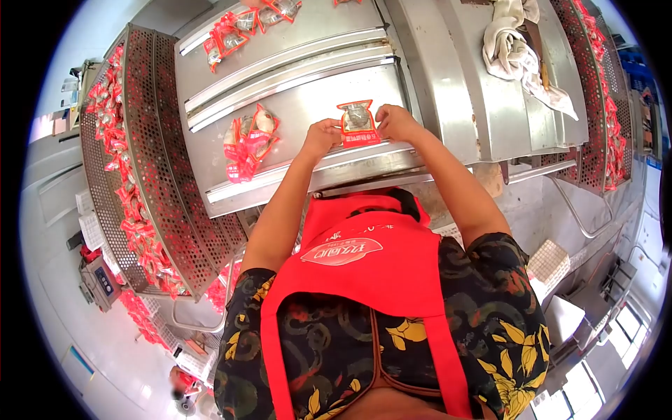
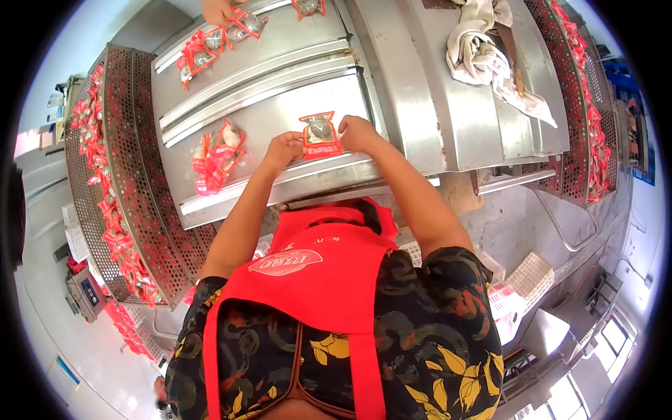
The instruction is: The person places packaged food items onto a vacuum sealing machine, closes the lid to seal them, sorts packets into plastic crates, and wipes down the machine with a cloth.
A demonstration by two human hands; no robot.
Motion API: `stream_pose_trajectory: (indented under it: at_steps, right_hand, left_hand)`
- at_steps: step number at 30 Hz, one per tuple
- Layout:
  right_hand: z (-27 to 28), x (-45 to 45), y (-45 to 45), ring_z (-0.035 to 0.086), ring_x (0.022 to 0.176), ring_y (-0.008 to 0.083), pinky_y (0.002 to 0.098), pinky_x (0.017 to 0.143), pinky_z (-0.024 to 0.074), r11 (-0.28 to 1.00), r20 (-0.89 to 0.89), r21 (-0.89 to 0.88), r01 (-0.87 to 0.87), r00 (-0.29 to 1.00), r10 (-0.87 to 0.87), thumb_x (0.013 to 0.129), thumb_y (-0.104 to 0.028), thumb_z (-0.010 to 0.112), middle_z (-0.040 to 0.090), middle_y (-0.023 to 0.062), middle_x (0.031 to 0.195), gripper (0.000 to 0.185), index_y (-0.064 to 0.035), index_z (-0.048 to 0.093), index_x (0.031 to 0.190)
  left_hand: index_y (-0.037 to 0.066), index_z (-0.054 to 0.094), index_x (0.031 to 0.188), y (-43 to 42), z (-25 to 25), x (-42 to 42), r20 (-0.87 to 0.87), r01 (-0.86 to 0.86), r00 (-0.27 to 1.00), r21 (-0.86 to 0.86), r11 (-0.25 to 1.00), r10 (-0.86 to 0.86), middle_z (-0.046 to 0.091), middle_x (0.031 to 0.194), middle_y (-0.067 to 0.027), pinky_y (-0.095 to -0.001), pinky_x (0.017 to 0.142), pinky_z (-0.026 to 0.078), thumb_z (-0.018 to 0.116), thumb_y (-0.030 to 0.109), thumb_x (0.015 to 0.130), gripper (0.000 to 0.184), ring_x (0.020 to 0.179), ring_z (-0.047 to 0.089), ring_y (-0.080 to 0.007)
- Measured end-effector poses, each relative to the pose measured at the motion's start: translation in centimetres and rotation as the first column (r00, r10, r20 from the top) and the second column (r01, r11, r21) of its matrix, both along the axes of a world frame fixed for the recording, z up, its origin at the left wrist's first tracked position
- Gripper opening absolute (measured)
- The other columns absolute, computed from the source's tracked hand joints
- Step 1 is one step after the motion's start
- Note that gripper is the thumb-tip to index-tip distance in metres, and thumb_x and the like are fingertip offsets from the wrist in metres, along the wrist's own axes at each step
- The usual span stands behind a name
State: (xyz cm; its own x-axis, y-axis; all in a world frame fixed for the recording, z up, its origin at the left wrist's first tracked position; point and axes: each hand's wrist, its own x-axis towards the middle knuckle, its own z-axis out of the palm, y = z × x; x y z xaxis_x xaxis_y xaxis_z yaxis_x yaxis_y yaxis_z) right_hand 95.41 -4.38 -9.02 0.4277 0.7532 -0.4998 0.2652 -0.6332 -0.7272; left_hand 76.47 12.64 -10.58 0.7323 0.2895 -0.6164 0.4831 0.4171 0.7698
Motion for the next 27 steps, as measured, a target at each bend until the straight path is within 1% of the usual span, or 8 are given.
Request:
stream_pose_trajectory:
  at_steps: [2, 6, 8, 11, 12, 15, 18, 27]
  right_hand:
    - [0.2, 0.5, 0.1, 0.063, 0.055, 0.0194, 0.0302, 0.049, 0.0468, 0.992, -0.36, -0.066, 0.107, 0.925, -0.123, 0.071, 0.002, 0.073, 0.066, 0.0126, 0.073, 0.039, 0.0002, 0.057, 0.106]
    - [1.3, 0.0, 0.5, 0.058, 0.051, 0.0167, 0.0284, 0.046, 0.0432, 0.984, -0.354, -0.003, 0.178, 0.92, -0.167, 0.07, 0.003, 0.073, 0.065, 0.0107, 0.071, 0.047, 0.0013, 0.053, 0.112]
    - [2.4, 0.3, 0.5, 0.056, 0.055, 0.0115, 0.0249, 0.048, 0.043, 0.964, -0.419, -0.121, 0.235, 0.869, -0.264, 0.07, 0.008, 0.071, 0.068, 0.0099, 0.077, 0.055, -0.0006, 0.05, 0.12]
    - [2.3, 0.7, 0.0, 0.061, 0.063, 0.0123, 0.0261, 0.053, 0.0462, 0.989, -0.469, -0.063, 0.135, 0.87, -0.149, 0.07, 0.006, 0.072, 0.068, 0.0091, 0.078, 0.056, -0.0012, 0.049, 0.12]
    - [1.6, 0.6, 0.0, 0.061, 0.063, 0.0123, 0.0261, 0.053, 0.0462, 0.989, -0.469, -0.065, 0.136, 0.87, -0.151, 0.07, 0.006, 0.072, 0.068, 0.0091, 0.078, 0.056, -0.0012, 0.049, 0.12]
    - [0.4, -0.2, 0.2, 0.064, 0.07, 0.0148, 0.0292, 0.06, 0.0493, 0.993, -0.112, 0.113, 0.042, 0.993, -0.029, 0.071, 0.005, 0.071, 0.068, 0.0083, 0.077, 0.054, -0.0023, 0.047, 0.119]
    - [0.5, -0.9, 0.5, 0.065, 0.07, 0.0146, 0.0291, 0.062, 0.0495, 0.988, -0.01, 0.146, 0.048, 0.999, -0.047, 0.072, 0.006, 0.072, 0.068, 0.0086, 0.075, 0.05, -0.0028, 0.048, 0.115]
    - [1.1, 0.1, -0.3, 0.067, 0.073, 0.0158, 0.0294, 0.066, 0.0518, 0.999, -0.134, 0.042, -0.009, 0.991, 0.014, 0.07, 0.004, 0.076, 0.07, 0.0096, 0.08, 0.048, -0.0041, 0.049, 0.109]
  left_hand:
    - [-0.001, 0.063, 0.113, 0.3, -0.6, 0.0, 0.0, 0.001, 1.0, -0.01, 1.0, -0.001, 0.069, 0.085, -0.006, -0.0202, 0.06, 0.046, 0.068, -0.007, 0.08, 0.034, 0.066, 0.059, -0.0088]
    - [-0.002, 0.063, 0.114, 0.2, -0.3, 0.2, -0.016, -0.004, 1.0, 0.005, 1.0, 0.004, 0.07, 0.086, -0.0066, -0.0198, 0.06, 0.046, 0.068, -0.007, 0.08, 0.034, 0.067, 0.059, -0.0084]
    - [-0.001, 0.063, 0.114, 0.3, -0.6, 0.3, -0.015, -0.004, 1.0, 0.012, 1.0, 0.004, 0.071, 0.088, -0.0069, -0.0201, 0.061, 0.046, 0.068, -0.007, 0.081, 0.035, 0.069, 0.06, -0.0085]
    - [-0.001, 0.062, 0.116, 0.2, 0.5, 0.7, -0.019, -0.005, 1.0, 0.018, 1.0, 0.006, 0.071, 0.093, -0.0077, -0.0208, 0.064, 0.048, 0.067, -0.007, 0.081, 0.035, 0.073, 0.063, -0.009]
    - [0.0, 0.062, 0.117, 0.2, 1.0, 0.8, -0.026, -0.008, 1.0, 0.02, 1.0, 0.008, 0.072, 0.095, -0.0081, -0.0213, 0.066, 0.05, 0.067, -0.007, 0.082, 0.036, 0.076, 0.064, -0.0095]
    - [0.0, 0.062, 0.118, 0.4, 0.9, 1.0, 0.044, -0.051, 0.998, -0.019, 0.999, 0.051, 0.071, 0.097, -0.0079, -0.022, 0.071, 0.052, 0.067, -0.005, 0.083, 0.037, 0.08, 0.065, -0.0102]
    - [0.001, 0.061, 0.119, 1.1, 0.5, 1.1, 0.059, -0.02, 0.998, 0.072, 0.997, 0.016, 0.071, 0.096, -0.0077, -0.022, 0.074, 0.052, 0.068, -0.004, 0.083, 0.037, 0.083, 0.066, -0.0112]
    - [-0.001, 0.062, 0.117, -0.3, 0.7, 0.8, 0.039, 0.005, 0.999, 0.042, 0.999, -0.007, 0.07, 0.091, -0.0075, -0.0218, 0.066, 0.049, 0.063, -0.009, 0.08, 0.037, 0.075, 0.062, -0.01]
